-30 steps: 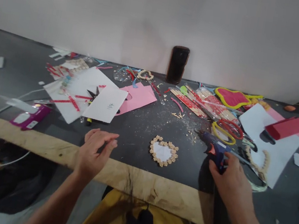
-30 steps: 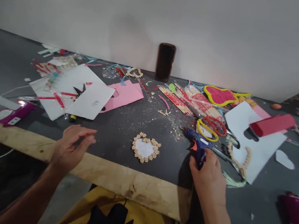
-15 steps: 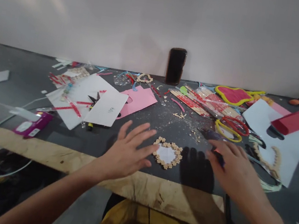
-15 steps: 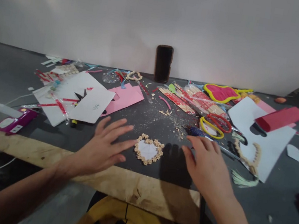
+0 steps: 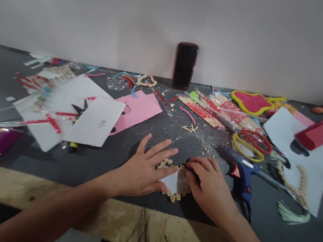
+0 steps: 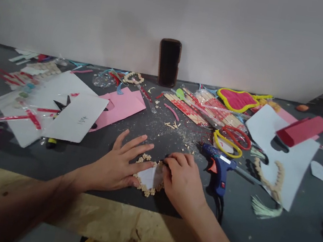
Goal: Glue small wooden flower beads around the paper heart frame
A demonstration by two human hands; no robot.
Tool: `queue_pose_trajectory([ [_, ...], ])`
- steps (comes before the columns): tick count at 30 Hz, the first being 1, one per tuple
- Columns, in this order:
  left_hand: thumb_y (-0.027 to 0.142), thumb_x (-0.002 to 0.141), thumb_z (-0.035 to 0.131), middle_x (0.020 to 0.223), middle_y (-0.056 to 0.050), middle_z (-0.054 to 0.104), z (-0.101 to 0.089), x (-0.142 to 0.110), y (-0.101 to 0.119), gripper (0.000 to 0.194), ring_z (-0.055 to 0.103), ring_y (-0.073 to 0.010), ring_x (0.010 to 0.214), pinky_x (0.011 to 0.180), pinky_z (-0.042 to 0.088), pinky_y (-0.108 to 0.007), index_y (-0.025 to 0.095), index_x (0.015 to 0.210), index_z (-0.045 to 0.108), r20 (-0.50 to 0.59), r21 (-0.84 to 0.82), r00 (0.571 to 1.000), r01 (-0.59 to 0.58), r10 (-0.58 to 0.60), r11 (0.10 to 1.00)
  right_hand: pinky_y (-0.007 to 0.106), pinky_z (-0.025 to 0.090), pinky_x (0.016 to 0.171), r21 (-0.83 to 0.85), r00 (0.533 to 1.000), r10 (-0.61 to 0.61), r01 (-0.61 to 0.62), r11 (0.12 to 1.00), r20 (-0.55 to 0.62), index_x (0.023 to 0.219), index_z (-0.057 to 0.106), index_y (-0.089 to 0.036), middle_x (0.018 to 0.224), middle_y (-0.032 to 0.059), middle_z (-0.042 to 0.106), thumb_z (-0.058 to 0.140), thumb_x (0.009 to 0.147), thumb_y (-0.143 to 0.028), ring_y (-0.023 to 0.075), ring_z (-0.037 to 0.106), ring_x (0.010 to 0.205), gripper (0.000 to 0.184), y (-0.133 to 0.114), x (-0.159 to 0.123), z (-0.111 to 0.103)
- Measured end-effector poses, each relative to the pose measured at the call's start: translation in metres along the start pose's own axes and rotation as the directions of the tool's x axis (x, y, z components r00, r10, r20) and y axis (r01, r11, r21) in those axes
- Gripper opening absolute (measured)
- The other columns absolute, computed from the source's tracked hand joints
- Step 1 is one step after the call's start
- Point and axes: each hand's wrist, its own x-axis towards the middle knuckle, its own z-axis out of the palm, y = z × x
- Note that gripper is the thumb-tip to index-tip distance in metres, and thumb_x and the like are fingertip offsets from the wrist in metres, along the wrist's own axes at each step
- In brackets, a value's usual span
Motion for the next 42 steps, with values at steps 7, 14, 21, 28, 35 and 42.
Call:
queue_pose_trajectory([
  [7,0.060,0.091,0.050,0.146,-0.008,0.048,0.0023,0.0017,-0.0014,0.045,0.030,-0.0326,0.142,0.116,-0.004,-0.062,0.031,0.124,0.060,-0.025,-0.023,1.000,-0.011,0.010,1.000,0.046,0.050,0.088,0.031,1.000,0.024,-0.024,0.999,0.000,0.098,0.071,-0.021,0.106,0.0097,0.068,0.050,0.093,-0.026,0.0246,0.058,0.101,0.022,-0.0012,-0.0008,0.0018],
  [14,0.062,0.089,0.051,0.146,-0.007,0.047,0.0049,0.0006,-0.0023,0.047,0.030,-0.0328,0.142,0.116,-0.004,-0.062,0.034,0.125,0.060,-0.023,-0.046,1.000,0.011,-0.012,0.999,0.047,0.049,0.089,0.038,0.999,0.036,-0.036,0.999,0.005,0.097,0.070,-0.023,0.107,0.0101,0.068,0.051,0.092,-0.029,0.0254,0.058,0.104,0.021,-0.0016,-0.0025,0.0027],
  [21,0.063,0.090,0.050,0.147,-0.008,0.046,0.0042,0.0009,-0.0020,0.047,0.028,-0.0336,0.143,0.115,-0.001,-0.063,0.034,0.125,0.060,0.003,-0.072,0.999,0.038,-0.038,0.997,0.047,0.049,0.089,0.005,0.999,0.044,-0.045,0.999,0.008,0.109,0.067,-0.021,0.111,0.0107,0.065,0.055,0.090,-0.032,0.0266,0.055,0.106,0.024,-0.0030,-0.0002,0.0064],
  [28,0.064,0.089,0.051,0.148,-0.009,0.045,0.0057,0.0002,-0.0022,0.049,0.028,-0.0343,0.143,0.115,0.000,-0.063,0.035,0.128,0.059,-0.013,-0.084,0.999,0.039,-0.041,0.996,0.047,0.048,0.089,-0.004,0.998,0.056,-0.056,0.998,-0.029,0.098,0.069,-0.023,0.107,0.0086,0.067,0.053,0.090,-0.026,0.0256,0.056,0.101,0.018,-0.0082,0.0033,0.0093],
  [35,0.068,0.088,0.047,0.148,-0.009,0.044,0.0071,-0.0005,-0.0021,0.052,0.027,-0.0340,0.143,0.115,0.000,-0.063,0.036,0.128,0.058,-0.006,-0.085,0.999,0.053,-0.054,0.995,0.048,0.046,0.091,0.020,0.998,0.058,-0.057,0.998,-0.036,0.093,0.068,-0.023,0.105,0.0082,0.068,0.054,0.090,-0.027,0.0258,0.056,0.101,0.015,-0.0077,0.0031,0.0094],
  [42,0.068,0.088,0.048,0.149,-0.008,0.043,0.0074,-0.0003,-0.0022,0.052,0.026,-0.0331,0.144,0.115,-0.001,-0.062,0.037,0.129,0.057,-0.009,-0.083,0.998,0.057,-0.058,0.995,0.046,0.048,0.087,0.036,0.998,0.060,-0.059,0.998,-0.028,0.089,0.067,-0.022,0.105,0.0087,0.068,0.055,0.088,-0.025,0.0253,0.055,0.101,0.013,-0.0073,0.0040,0.0087],
])
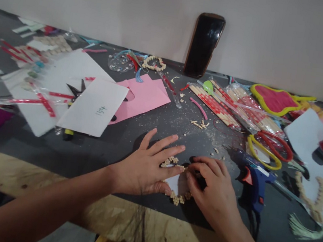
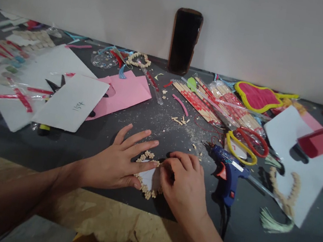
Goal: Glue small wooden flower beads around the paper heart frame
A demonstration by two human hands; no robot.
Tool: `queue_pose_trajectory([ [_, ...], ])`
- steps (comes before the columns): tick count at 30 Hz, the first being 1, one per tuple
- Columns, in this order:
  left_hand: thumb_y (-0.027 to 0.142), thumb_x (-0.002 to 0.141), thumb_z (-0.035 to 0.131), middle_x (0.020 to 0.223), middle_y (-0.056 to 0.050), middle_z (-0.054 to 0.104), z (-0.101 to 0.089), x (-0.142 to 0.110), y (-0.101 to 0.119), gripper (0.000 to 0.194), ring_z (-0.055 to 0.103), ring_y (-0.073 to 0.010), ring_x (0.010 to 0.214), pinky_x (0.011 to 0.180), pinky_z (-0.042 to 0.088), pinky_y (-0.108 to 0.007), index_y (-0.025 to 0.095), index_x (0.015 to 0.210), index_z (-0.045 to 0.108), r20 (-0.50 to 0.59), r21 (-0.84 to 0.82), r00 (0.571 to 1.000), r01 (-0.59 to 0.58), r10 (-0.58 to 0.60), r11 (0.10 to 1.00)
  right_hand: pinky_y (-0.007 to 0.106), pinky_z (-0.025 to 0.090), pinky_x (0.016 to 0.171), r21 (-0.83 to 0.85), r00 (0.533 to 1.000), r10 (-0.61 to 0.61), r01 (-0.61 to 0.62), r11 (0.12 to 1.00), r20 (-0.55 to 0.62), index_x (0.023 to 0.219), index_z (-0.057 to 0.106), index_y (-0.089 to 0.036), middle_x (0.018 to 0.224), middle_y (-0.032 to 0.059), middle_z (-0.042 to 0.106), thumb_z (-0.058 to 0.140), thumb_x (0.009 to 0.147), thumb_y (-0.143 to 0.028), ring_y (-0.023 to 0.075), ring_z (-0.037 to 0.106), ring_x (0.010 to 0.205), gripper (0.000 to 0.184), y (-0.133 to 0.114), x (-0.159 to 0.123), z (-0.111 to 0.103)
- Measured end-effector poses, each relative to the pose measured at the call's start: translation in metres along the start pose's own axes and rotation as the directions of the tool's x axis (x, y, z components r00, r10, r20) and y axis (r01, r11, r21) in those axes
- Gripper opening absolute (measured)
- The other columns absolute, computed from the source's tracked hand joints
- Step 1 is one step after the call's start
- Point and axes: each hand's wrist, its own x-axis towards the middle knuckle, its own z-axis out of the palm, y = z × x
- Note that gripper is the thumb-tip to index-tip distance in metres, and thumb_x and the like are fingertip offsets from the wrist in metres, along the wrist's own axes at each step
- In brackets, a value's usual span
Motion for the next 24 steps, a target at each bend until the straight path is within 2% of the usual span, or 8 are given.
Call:
queue_pose_trajectory([
  [12,0.069,0.088,0.045,0.149,-0.010,0.042,0.001,0.000,0.000,0.054,0.025,-0.0359,0.143,0.114,0.003,-0.064,0.035,0.129,0.057,-0.010,0.016,1.000,-0.019,0.019,1.000,0.047,0.047,0.091,-0.026,1.000,-0.028,0.027,0.999,-0.013,0.091,0.069,-0.021,0.103,0.0077,0.069,0.058,0.088,-0.025,0.0255,0.054,0.100,0.011,0.003,-0.001,0.005],
  [16,0.068,0.089,0.044,0.148,-0.010,0.043,0.000,0.000,0.000,0.053,0.025,-0.0361,0.142,0.114,0.004,-0.064,0.034,0.128,0.057,-0.012,0.020,1.000,-0.020,0.020,1.000,0.048,0.047,0.090,-0.022,0.999,-0.035,0.035,0.999,-0.005,0.097,0.068,-0.020,0.104,0.0080,0.069,0.059,0.088,-0.028,0.0263,0.054,0.101,0.015,0.002,-0.002,0.004],
  [21,0.065,0.091,0.045,0.149,-0.010,0.041,-0.001,0.000,-0.001,0.049,0.025,-0.0358,0.143,0.114,0.004,-0.063,0.035,0.127,0.058,0.000,0.005,1.000,-0.016,0.016,1.000,0.045,0.049,0.090,0.052,0.998,-0.059,0.059,0.997,-0.007,0.105,0.065,-0.021,0.106,0.0085,0.068,0.058,0.088,-0.031,0.0252,0.058,0.104,0.021,0.011,-0.002,-0.009],
  [24,0.063,0.092,0.045,0.150,-0.009,0.041,0.000,-0.001,-0.001,0.046,0.024,-0.0356,0.143,0.114,0.003,-0.063,0.035,0.125,0.059,0.004,-0.009,1.000,-0.004,0.004,1.000,0.037,0.052,0.088,0.120,0.999,0.023,-0.019,0.993,-0.034,0.106,0.063,-0.022,0.105,0.0075,0.069,0.049,0.093,-0.029,0.0204,0.063,0.102,0.021,0.021,-0.004,-0.023],
])
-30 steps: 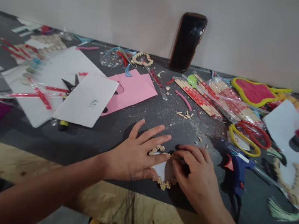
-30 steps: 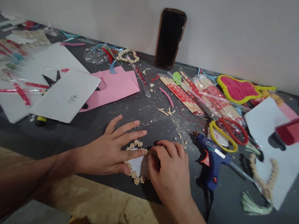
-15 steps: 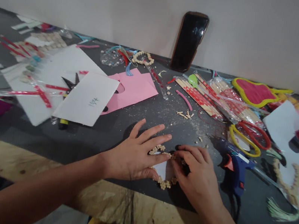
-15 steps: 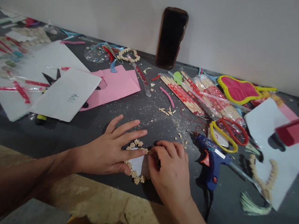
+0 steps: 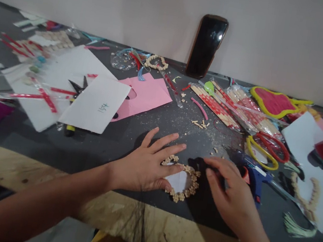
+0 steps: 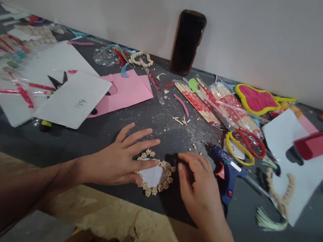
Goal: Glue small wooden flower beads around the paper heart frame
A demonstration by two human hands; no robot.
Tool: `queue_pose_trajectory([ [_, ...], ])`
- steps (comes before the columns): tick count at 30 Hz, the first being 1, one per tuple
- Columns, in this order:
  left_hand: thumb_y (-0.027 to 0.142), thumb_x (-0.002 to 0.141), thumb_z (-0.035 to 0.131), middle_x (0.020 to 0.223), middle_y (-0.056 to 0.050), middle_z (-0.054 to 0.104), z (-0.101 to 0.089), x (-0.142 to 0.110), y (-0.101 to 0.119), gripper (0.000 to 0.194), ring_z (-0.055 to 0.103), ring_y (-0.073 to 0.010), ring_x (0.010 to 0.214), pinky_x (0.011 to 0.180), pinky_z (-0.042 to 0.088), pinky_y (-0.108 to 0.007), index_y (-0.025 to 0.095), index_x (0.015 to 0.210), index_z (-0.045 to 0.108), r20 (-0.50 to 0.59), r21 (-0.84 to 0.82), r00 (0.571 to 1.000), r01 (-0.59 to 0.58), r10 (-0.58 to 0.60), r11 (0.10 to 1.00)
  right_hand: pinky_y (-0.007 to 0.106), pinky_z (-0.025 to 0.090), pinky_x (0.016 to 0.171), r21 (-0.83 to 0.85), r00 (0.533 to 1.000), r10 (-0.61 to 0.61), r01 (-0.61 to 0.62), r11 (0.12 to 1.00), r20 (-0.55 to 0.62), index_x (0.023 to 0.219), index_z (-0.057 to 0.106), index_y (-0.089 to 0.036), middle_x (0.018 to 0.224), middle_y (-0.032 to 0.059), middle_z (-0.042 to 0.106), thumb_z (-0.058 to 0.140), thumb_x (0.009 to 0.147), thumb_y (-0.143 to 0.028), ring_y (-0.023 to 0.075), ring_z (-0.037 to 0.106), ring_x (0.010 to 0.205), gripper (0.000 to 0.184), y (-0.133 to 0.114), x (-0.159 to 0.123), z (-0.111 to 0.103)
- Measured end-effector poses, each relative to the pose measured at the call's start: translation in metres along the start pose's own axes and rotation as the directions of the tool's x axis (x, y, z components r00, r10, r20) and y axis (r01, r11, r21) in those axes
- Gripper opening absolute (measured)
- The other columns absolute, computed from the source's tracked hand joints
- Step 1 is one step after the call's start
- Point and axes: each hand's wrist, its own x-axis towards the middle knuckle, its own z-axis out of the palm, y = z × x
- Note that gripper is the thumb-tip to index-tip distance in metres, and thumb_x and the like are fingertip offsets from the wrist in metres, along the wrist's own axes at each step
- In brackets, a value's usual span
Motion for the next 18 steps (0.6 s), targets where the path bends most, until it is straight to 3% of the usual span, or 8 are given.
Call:
queue_pose_trajectory([
  [4,0.062,0.092,0.046,0.150,-0.010,0.039,-0.001,0.000,0.000,0.046,0.023,-0.0363,0.144,0.114,0.003,-0.063,0.034,0.126,0.058,0.008,-0.004,1.000,-0.007,0.007,1.000,0.028,0.055,0.076,-0.021,0.991,0.098,-0.096,0.995,0.091,0.106,0.063,-0.023,0.102,0.0054,0.071,0.046,0.094,-0.030,0.0162,0.068,0.090,0.022,0.000,-0.008,-0.013],
  [8,0.060,0.092,0.048,0.151,-0.012,0.037,-0.002,-0.001,0.001,0.045,0.023,-0.0378,0.143,0.113,0.003,-0.065,0.033,0.127,0.057,0.018,-0.008,1.000,-0.008,0.008,1.000,0.025,0.055,0.071,-0.068,0.988,0.050,-0.040,0.997,0.147,0.108,0.063,-0.023,0.100,0.0049,0.071,0.048,0.093,-0.030,0.0145,0.069,0.084,0.022,-0.008,-0.020,-0.019],
  [13,0.063,0.090,0.050,0.152,-0.011,0.036,0.000,-0.002,0.001,0.047,0.020,-0.0369,0.144,0.112,0.004,-0.065,0.036,0.128,0.057,0.015,-0.014,1.000,0.014,-0.013,1.000,0.031,0.055,0.081,-0.152,0.996,-0.023,0.037,0.988,0.089,0.106,0.065,-0.025,0.103,0.0055,0.070,0.050,0.092,-0.032,0.0180,0.068,0.094,0.021,-0.009,-0.017,-0.022],
  [18,0.067,0.088,0.049,0.151,-0.011,0.037,0.004,-0.002,0.000,0.049,0.020,-0.0355,0.144,0.113,0.004,-0.064,0.035,0.123,0.060,-0.038,-0.010,0.999,0.013,-0.013,1.000,0.043,0.051,0.087,-0.191,0.989,-0.137,0.145,0.971,0.052,0.104,0.067,-0.023,0.102,0.0079,0.069,0.058,0.087,-0.030,0.0247,0.061,0.100,0.021,-0.016,0.003,-0.001],
])
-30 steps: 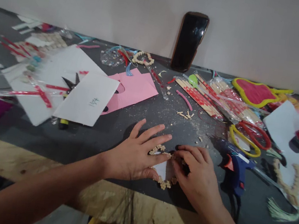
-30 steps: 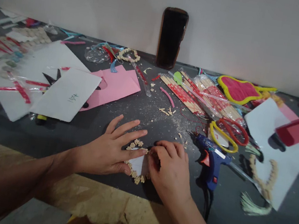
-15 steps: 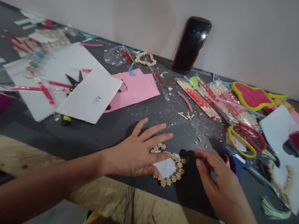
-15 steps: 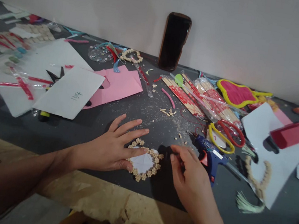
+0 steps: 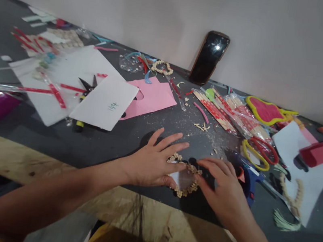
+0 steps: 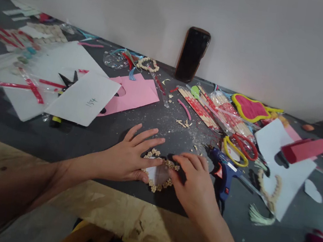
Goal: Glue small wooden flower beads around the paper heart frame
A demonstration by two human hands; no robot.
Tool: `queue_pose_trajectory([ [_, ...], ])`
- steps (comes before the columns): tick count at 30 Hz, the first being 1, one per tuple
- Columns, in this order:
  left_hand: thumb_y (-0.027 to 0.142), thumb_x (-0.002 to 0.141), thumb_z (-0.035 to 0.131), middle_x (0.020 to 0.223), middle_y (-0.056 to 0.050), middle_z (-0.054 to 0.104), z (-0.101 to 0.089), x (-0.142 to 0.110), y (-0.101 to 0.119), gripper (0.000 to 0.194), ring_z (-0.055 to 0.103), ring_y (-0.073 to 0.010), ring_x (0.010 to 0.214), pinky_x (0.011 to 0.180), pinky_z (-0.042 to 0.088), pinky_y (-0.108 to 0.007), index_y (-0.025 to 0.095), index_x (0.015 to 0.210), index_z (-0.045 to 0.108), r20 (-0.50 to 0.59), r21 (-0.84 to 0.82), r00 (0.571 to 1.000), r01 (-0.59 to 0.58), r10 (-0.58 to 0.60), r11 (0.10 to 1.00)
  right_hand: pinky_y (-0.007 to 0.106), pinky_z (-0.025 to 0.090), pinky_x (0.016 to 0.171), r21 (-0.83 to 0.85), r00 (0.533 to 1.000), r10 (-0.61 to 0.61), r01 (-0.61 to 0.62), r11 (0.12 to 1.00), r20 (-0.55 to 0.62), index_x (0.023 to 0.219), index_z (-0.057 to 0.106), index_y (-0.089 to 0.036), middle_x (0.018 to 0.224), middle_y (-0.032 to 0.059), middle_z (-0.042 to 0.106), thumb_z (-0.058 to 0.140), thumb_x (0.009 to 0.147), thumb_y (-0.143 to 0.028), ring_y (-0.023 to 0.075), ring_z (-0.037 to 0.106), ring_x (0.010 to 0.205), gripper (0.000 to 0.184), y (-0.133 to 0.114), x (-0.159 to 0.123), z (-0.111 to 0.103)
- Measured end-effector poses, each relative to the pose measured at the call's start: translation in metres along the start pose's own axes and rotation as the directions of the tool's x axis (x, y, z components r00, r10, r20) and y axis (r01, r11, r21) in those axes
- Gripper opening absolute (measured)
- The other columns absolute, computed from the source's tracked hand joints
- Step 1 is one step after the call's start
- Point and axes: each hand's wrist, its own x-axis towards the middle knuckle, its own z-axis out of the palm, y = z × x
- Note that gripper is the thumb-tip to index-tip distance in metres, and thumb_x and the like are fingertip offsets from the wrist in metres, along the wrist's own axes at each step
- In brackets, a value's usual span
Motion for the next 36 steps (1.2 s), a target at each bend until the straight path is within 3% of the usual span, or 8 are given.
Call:
queue_pose_trajectory([
  [6,0.068,0.088,0.046,0.150,-0.010,0.039,-0.001,0.000,-0.001,0.049,0.023,-0.0355,0.143,0.114,0.003,-0.064,0.031,0.114,0.063,-0.022,0.042,0.999,-0.026,0.027,0.999,0.049,0.046,0.093,0.009,0.997,-0.042,0.041,0.999,0.062,0.097,0.072,-0.022,0.106,0.0083,0.067,0.059,0.085,-0.017,0.0260,0.055,0.103,0.018,-0.013,0.016,0.024],
  [10,0.068,0.089,0.044,0.151,-0.010,0.040,-0.002,0.000,-0.001,0.051,0.024,-0.0357,0.143,0.114,0.002,-0.064,0.029,0.116,0.062,-0.024,0.063,0.999,-0.037,0.038,0.997,0.052,0.042,0.097,0.015,0.998,-0.038,0.037,0.999,0.048,0.095,0.073,-0.022,0.104,0.0083,0.069,0.056,0.086,-0.018,0.0259,0.054,0.103,0.019,-0.012,0.016,0.026],
  [17,0.067,0.092,0.038,0.150,-0.007,0.042,-0.008,0.001,-0.003,0.053,0.024,-0.0328,0.142,0.115,0.001,-0.062,0.030,0.123,0.060,-0.047,0.060,0.996,-0.075,0.078,0.995,0.046,0.045,0.093,0.030,0.998,-0.005,0.003,1.000,0.062,0.092,0.073,-0.023,0.104,0.0077,0.069,0.058,0.087,-0.019,0.0252,0.054,0.102,0.017,-0.012,0.018,0.026],
  [20,0.055,0.096,0.044,0.145,-0.005,0.048,-0.011,0.000,-0.009,0.039,0.026,-0.0309,0.142,0.115,0.008,-0.058,0.032,0.124,0.060,-0.079,0.009,0.997,0.020,-0.019,1.000,0.045,0.046,0.091,0.035,0.998,0.006,-0.008,0.999,0.062,0.090,0.074,-0.023,0.104,0.0078,0.070,0.060,0.087,-0.022,0.0249,0.054,0.102,0.015,-0.013,0.018,0.026],
  [24,0.039,0.098,0.047,0.134,-0.004,0.058,-0.008,-0.001,-0.015,0.030,0.029,-0.0299,0.139,0.113,0.014,-0.055,0.029,0.123,0.061,-0.010,-0.092,0.987,0.161,-0.162,0.983,0.044,0.046,0.092,0.042,0.999,-0.001,-0.001,0.999,0.054,0.092,0.074,-0.024,0.103,0.0075,0.070,0.060,0.087,-0.021,0.0245,0.053,0.102,0.015,-0.012,0.017,0.027],
  [28,0.045,0.097,0.046,0.136,-0.004,0.057,-0.005,0.001,-0.013,0.036,0.030,-0.0317,0.137,0.112,0.012,-0.058,0.030,0.127,0.059,0.070,-0.132,0.988,0.147,-0.139,0.980,0.044,0.045,0.091,0.026,0.999,0.002,-0.003,1.000,0.049,0.093,0.073,-0.024,0.105,0.0072,0.069,0.058,0.088,-0.021,0.0249,0.052,0.103,0.016,-0.011,0.016,0.029],
  [36,0.053,0.096,0.044,0.131,-0.003,0.059,-0.008,0.003,-0.010,0.039,0.033,-0.0309,0.131,0.110,0.009,-0.059,0.031,0.124,0.060,0.092,-0.144,0.990,0.122,-0.109,0.982,0.045,0.043,0.092,0.030,0.999,0.014,-0.016,0.999,0.052,0.094,0.073,-0.025,0.107,0.0058,0.069,0.059,0.086,-0.017,0.0254,0.051,0.105,0.018,-0.011,0.014,0.030],
])
